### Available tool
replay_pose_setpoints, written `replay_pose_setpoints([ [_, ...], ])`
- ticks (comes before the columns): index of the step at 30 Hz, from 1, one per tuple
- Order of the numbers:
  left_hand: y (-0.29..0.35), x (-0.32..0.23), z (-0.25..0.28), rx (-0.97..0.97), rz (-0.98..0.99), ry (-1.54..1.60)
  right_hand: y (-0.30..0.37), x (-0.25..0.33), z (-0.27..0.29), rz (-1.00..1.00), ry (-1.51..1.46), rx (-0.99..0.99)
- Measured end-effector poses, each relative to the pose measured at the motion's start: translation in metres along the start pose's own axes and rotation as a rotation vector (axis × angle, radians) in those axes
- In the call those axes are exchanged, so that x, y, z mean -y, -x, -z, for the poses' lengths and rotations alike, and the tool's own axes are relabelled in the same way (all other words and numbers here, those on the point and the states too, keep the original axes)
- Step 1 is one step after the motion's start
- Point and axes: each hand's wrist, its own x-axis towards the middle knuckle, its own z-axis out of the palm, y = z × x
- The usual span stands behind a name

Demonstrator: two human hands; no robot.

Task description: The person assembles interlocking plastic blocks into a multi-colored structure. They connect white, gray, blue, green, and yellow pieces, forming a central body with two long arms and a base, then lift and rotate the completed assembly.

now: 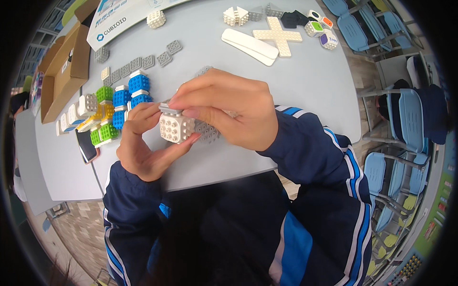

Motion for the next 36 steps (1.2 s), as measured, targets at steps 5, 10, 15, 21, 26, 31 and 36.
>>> replay_pose_setpoints([
  [5, 0.000, 0.000, 0.000, -0.063, 0.010, 0.027, 0.000, -0.002, -0.003, -0.029, -0.082, 0.031],
  [10, 0.002, 0.006, 0.000, -0.072, -0.066, -0.001, 0.005, -0.006, -0.004, -0.059, -0.113, 0.099],
  [15, 0.001, 0.000, 0.002, -0.024, -0.099, -0.096, 0.009, -0.008, -0.002, -0.154, -0.204, 0.130],
  [21, 0.000, -0.005, 0.000, -0.003, -0.088, -0.089, 0.014, -0.005, -0.006, -0.123, -0.131, 0.085],
  [26, 0.003, -0.014, -0.003, 0.002, -0.112, -0.092, 0.020, -0.001, -0.015, -0.083, -0.132, -0.034],
  [31, 0.004, -0.008, 0.003, 0.074, -0.044, -0.033, 0.011, -0.004, -0.004, -0.004, -0.003, 0.040],
  [36, 0.004, 0.003, 0.008, -0.058, -0.027, 0.005, -0.005, -0.002, 0.013, -0.008, 0.045, 0.031],
])
